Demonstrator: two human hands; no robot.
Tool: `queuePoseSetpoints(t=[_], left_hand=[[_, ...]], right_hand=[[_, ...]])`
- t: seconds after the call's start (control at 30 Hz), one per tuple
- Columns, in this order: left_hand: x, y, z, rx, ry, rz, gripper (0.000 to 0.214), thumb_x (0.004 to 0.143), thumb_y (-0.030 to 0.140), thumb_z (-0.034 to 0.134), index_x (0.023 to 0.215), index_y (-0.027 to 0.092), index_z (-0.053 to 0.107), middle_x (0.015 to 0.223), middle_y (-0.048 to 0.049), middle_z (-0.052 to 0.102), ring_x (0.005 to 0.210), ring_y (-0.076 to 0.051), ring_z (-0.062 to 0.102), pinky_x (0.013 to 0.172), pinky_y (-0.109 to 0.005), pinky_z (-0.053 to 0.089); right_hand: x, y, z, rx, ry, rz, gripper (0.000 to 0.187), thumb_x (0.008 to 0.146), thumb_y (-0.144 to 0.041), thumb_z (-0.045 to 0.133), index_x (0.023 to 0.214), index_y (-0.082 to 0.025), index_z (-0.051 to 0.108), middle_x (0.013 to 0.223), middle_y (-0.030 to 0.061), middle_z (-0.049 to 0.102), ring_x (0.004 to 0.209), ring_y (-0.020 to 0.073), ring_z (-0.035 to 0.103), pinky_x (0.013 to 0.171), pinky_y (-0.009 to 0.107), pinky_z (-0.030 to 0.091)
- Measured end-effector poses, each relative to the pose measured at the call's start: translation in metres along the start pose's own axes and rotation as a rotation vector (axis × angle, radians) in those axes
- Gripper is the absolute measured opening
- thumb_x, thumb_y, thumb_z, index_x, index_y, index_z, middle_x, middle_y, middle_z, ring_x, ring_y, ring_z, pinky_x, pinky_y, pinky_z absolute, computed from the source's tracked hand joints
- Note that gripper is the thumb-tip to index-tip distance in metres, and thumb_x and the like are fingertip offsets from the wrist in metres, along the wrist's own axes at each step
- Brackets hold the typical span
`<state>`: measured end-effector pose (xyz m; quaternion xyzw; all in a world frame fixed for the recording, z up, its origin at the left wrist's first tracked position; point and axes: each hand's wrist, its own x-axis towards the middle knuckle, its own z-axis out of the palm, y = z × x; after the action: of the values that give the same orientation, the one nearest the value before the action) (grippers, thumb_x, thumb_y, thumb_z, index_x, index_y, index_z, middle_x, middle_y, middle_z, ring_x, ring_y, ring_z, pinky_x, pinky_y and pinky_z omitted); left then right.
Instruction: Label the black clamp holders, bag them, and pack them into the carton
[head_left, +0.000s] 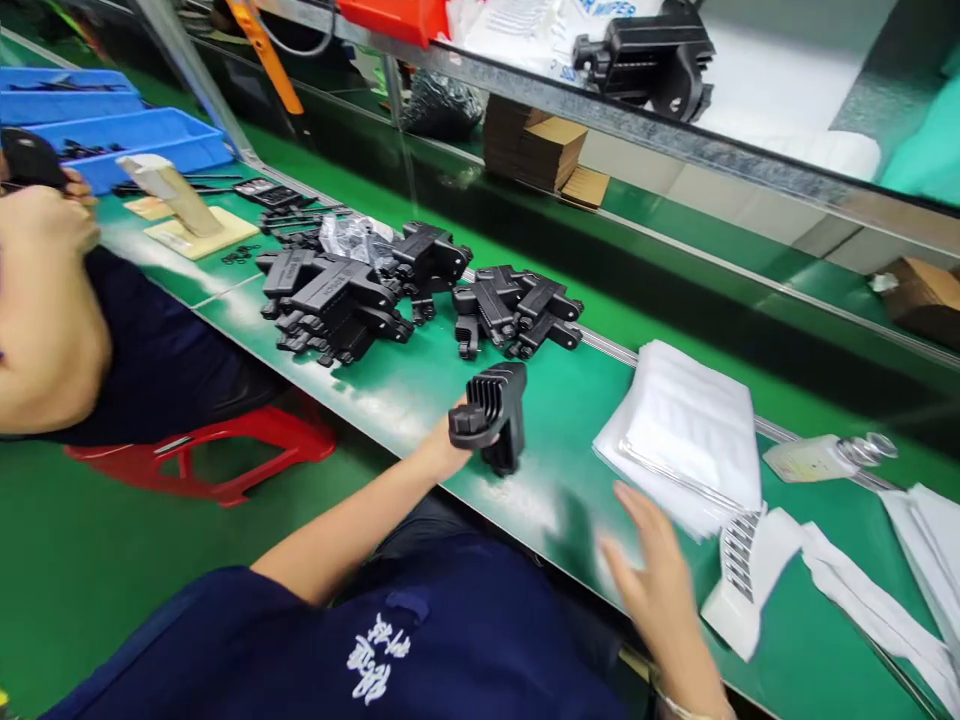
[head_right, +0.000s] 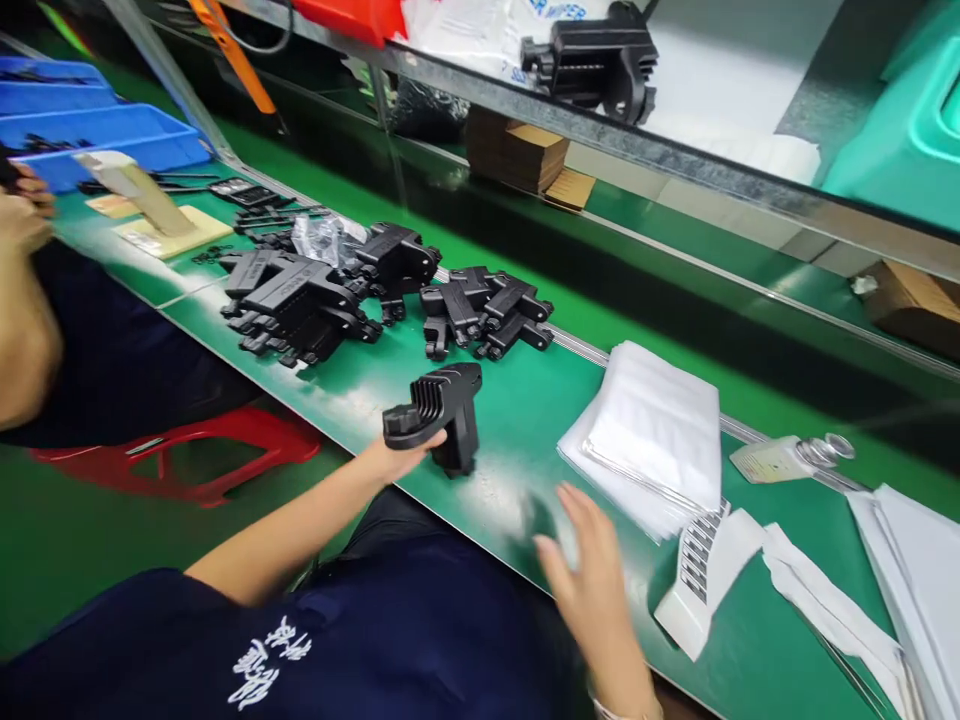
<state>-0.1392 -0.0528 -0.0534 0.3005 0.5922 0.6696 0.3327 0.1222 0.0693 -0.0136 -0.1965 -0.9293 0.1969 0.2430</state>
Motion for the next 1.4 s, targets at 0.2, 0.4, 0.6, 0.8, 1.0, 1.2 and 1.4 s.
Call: queuePoseSetpoints(t=[0.2, 0.4, 0.6, 0.8, 1.0, 1.2, 1.4], left_hand=[[-0.008, 0.003, 0.062, -0.327, -0.408, -0.189, 0.058, 0.067, 0.044, 0.081, 0.117, 0.019, 0.065, 0.113, -0.0109, 0.069, 0.108, -0.028, 0.063, 0.099, -0.044, 0.047], [0.011, 0.016, 0.042, -0.234, -0.622, -0.38, 0.071, 0.068, 0.06, 0.074, 0.121, 0.015, 0.062, 0.111, -0.0131, 0.068, 0.102, -0.03, 0.064, 0.085, -0.039, 0.05], [-0.002, 0.004, 0.06, 0.107, -0.305, -0.14, 0.068, 0.079, 0.071, 0.059, 0.117, 0.014, 0.058, 0.11, -0.0098, 0.064, 0.103, -0.027, 0.057, 0.091, -0.036, 0.045], [-0.01, 0.01, 0.055, 0.295, -0.307, 0.07, 0.078, 0.072, 0.077, 0.061, 0.121, 0.017, 0.052, 0.106, -0.0074, 0.061, 0.096, -0.025, 0.057, 0.087, -0.036, 0.046], [-0.007, 0.008, 0.067, 0.097, -0.242, -0.159, 0.069, 0.077, 0.071, 0.061, 0.118, 0.015, 0.057, 0.107, -0.0082, 0.063, 0.1, -0.025, 0.057, 0.09, -0.035, 0.046], [-0.005, 0.008, 0.062, -0.085, -0.317, -0.259, 0.072, 0.073, 0.064, 0.071, 0.123, 0.015, 0.054, 0.113, -0.0114, 0.065, 0.102, -0.026, 0.062, 0.087, -0.034, 0.048], [-0.014, 0.021, 0.043, 0.382, -0.631, 0.344, 0.066, 0.08, 0.031, 0.074, 0.137, 0.025, 0.042, 0.132, -0.0109, 0.063, 0.125, -0.028, 0.057, 0.113, -0.048, 0.035]], right_hand=[[0.015, -0.018, 0.019, -0.029, -0.027, 0.05, 0.078, 0.092, -0.038, 0.056, 0.156, -0.023, 0.014, 0.132, 0.0158, 0.059, 0.11, 0.0298, 0.065, 0.081, 0.043, 0.06], [-0.003, 0.0, -0.019, -0.193, -0.166, -0.133, 0.059, 0.093, -0.028, 0.056, 0.149, -0.024, 0.04, 0.113, 0.0121, 0.068, 0.087, 0.0258, 0.065, 0.073, 0.039, 0.057], [-0.01, 0.013, -0.021, 0.175, 0.025, 0.199, 0.057, 0.094, -0.063, 0.045, 0.133, -0.023, 0.058, 0.119, 0.0133, 0.064, 0.104, 0.0273, 0.062, 0.086, 0.044, 0.055], [-0.013, 0.032, -0.005, 0.853, 0.028, 0.726, 0.052, 0.092, -0.063, 0.048, 0.092, -0.016, 0.069, 0.053, -0.002, 0.053, 0.046, 0.012, 0.049, 0.047, 0.025, 0.042], [-0.015, 0.029, -0.013, 0.541, 0.056, 0.489, 0.034, 0.098, -0.046, 0.048, 0.098, -0.02, 0.068, 0.08, 0.0052, 0.069, 0.071, 0.017, 0.066, 0.064, 0.03, 0.053], [-0.027, 0.039, -0.014, 0.176, 0.102, 0.008, 0.021, 0.097, -0.027, 0.052, 0.114, -0.023, 0.064, 0.098, 0.0077, 0.071, 0.087, 0.0209, 0.067, 0.075, 0.036, 0.057], [-0.044, 0.053, 0.005, 0.366, 0.234, 0.261, 0.027, 0.094, -0.026, 0.058, 0.12, -0.026, 0.061, 0.116, 0.0098, 0.063, 0.106, 0.0222, 0.064, 0.079, 0.037, 0.058]])
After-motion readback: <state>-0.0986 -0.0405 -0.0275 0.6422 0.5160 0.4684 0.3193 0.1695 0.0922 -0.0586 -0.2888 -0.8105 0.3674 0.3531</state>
